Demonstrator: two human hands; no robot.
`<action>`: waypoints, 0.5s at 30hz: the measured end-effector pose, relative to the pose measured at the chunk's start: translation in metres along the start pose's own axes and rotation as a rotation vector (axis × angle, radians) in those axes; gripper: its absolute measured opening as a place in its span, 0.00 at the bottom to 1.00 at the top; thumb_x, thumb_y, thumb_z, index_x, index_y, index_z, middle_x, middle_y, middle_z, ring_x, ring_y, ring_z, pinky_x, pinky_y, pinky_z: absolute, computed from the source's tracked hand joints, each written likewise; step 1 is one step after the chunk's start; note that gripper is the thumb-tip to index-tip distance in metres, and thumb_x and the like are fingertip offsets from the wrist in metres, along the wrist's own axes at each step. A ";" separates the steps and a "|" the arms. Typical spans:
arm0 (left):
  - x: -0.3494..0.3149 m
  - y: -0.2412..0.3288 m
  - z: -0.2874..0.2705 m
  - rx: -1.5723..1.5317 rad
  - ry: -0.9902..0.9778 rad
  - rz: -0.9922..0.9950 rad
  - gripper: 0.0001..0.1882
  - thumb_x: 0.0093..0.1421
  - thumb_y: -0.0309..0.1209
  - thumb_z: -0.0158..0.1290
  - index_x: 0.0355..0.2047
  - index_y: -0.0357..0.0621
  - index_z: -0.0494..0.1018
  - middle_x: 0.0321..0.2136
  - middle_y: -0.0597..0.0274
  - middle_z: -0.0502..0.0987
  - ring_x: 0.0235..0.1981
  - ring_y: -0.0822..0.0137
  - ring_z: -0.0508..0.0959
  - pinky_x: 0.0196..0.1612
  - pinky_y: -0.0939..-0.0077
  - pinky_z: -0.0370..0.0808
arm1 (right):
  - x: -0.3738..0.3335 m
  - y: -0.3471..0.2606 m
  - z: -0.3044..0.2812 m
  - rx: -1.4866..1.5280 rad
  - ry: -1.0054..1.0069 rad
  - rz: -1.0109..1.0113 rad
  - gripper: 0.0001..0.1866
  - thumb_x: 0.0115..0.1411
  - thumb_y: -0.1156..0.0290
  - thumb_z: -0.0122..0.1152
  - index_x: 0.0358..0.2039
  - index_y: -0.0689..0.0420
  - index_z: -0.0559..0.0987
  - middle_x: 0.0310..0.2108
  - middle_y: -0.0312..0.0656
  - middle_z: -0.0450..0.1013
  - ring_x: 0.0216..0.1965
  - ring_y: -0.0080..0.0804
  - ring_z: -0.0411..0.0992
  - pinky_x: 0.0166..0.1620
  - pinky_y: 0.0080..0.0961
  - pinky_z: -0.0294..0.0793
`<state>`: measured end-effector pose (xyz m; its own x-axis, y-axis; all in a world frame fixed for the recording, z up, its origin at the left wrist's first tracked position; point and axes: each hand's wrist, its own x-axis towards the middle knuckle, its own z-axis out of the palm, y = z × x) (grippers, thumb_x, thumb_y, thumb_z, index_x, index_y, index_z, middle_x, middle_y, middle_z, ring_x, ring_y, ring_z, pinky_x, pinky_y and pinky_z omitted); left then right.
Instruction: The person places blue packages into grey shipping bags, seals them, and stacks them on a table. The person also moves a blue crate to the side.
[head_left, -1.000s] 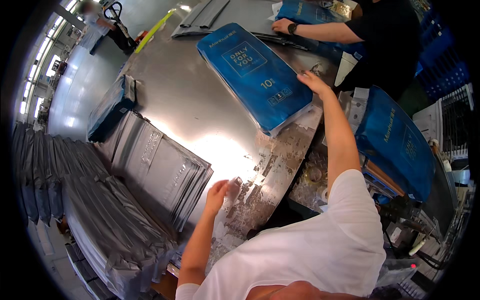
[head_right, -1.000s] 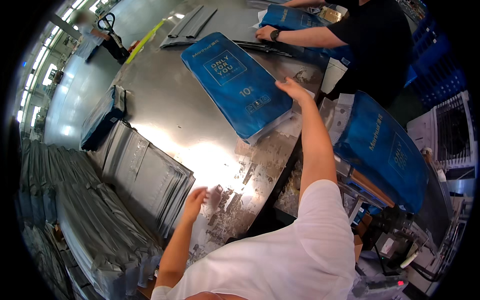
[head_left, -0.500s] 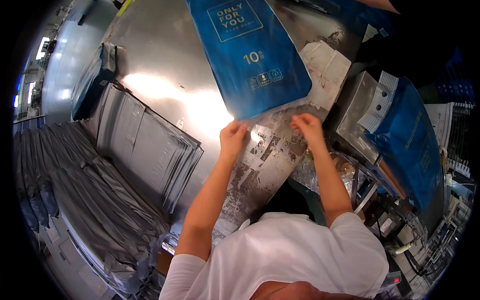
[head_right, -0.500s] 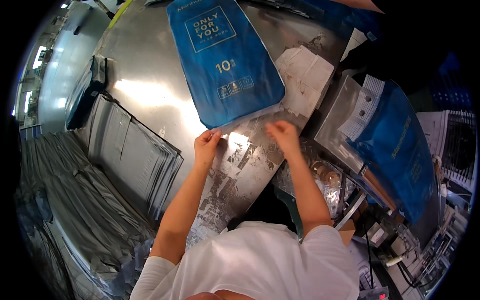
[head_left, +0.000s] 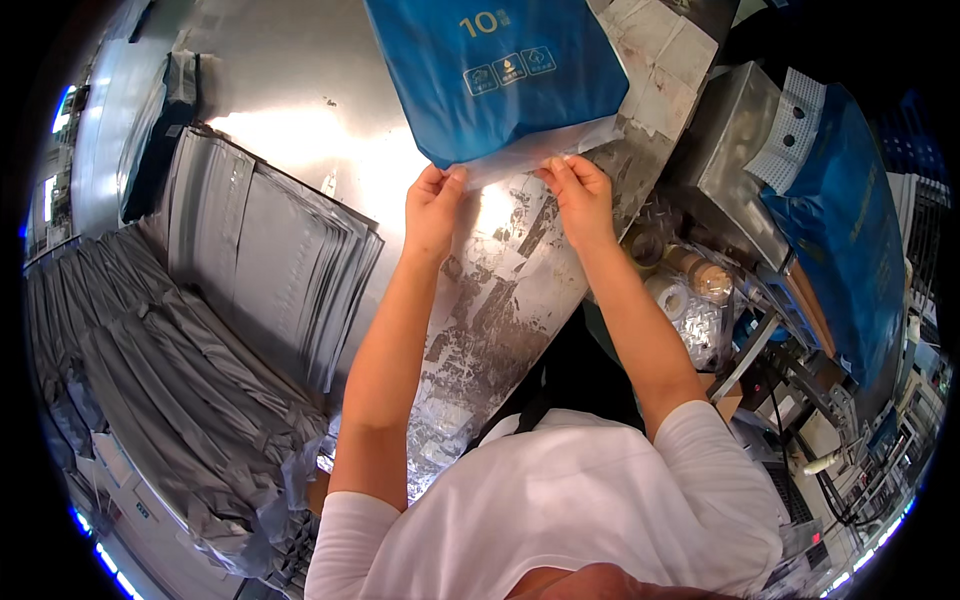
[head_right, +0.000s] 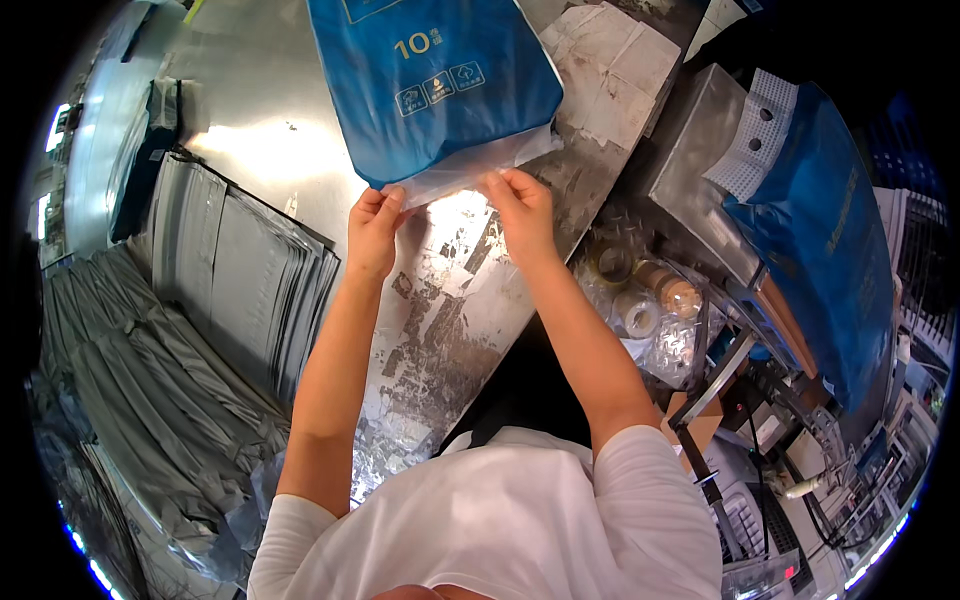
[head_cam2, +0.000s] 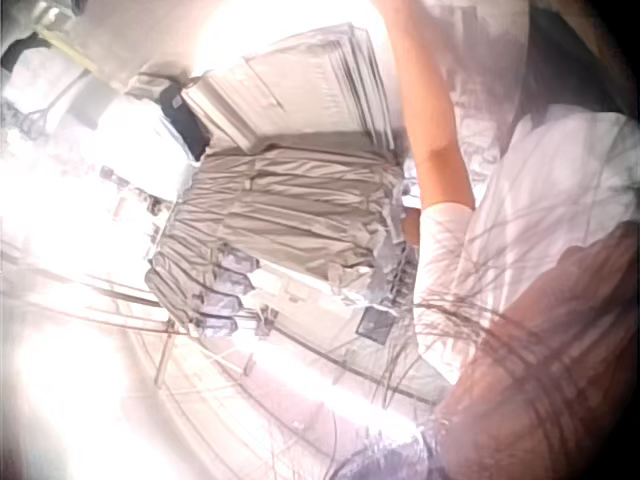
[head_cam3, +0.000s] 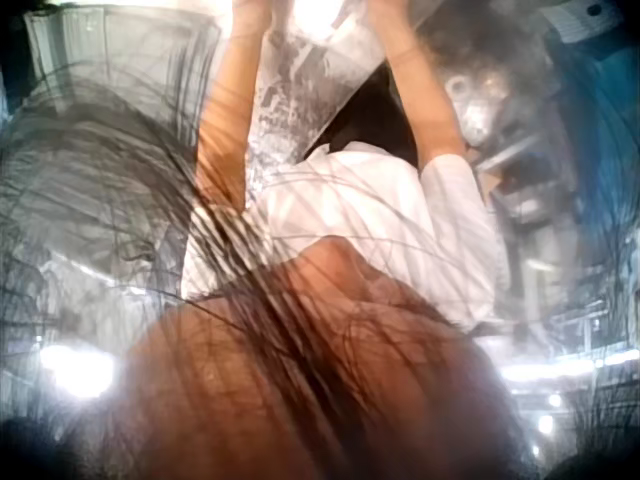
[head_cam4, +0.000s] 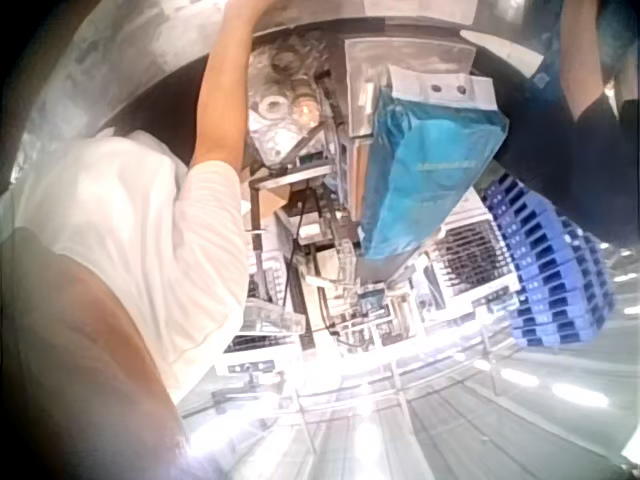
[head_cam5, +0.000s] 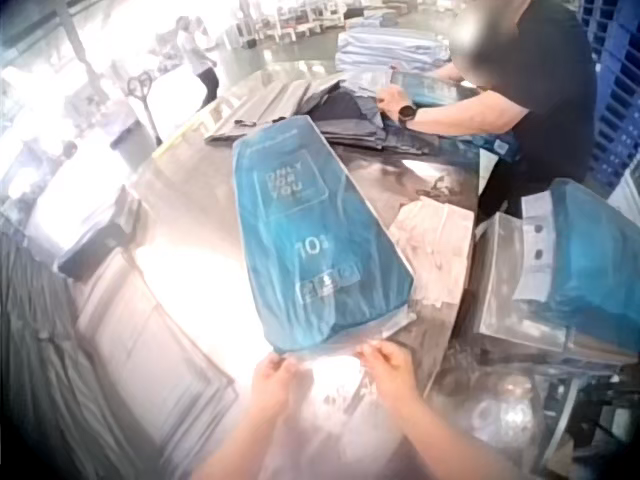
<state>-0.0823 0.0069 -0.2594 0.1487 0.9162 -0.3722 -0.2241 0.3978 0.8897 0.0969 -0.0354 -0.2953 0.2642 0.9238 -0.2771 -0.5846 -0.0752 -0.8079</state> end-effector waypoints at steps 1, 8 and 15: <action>0.000 0.002 0.001 -0.001 0.000 -0.004 0.06 0.57 0.28 0.49 0.35 0.39 0.71 0.30 0.68 0.74 0.31 0.78 0.70 0.37 0.85 0.66 | -0.002 -0.001 0.002 0.003 0.001 -0.012 0.05 0.58 0.76 0.51 0.29 0.63 0.74 0.29 0.37 0.72 0.33 0.22 0.70 0.42 0.20 0.70; -0.076 0.008 -0.028 0.610 -0.108 -0.194 0.12 0.56 0.34 0.50 0.36 0.38 0.72 0.26 0.67 0.74 0.28 0.76 0.70 0.32 0.81 0.69 | -0.036 -0.062 -0.041 -0.550 -0.426 0.291 0.08 0.56 0.73 0.53 0.32 0.63 0.76 0.26 0.38 0.73 0.28 0.20 0.70 0.33 0.15 0.68; -0.151 -0.019 -0.127 0.293 -0.031 -0.324 0.12 0.57 0.29 0.42 0.29 0.36 0.74 0.26 0.61 0.75 0.27 0.75 0.73 0.31 0.81 0.70 | -0.024 -0.083 -0.093 -0.520 -0.114 0.039 0.20 0.62 0.59 0.39 0.44 0.60 0.72 0.31 0.38 0.71 0.30 0.21 0.67 0.31 0.16 0.65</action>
<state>-0.2232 -0.1329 -0.2532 0.1959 0.7424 -0.6407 0.1212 0.6300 0.7671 0.2100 -0.0864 -0.2703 0.1482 0.9493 -0.2773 -0.1275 -0.2597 -0.9572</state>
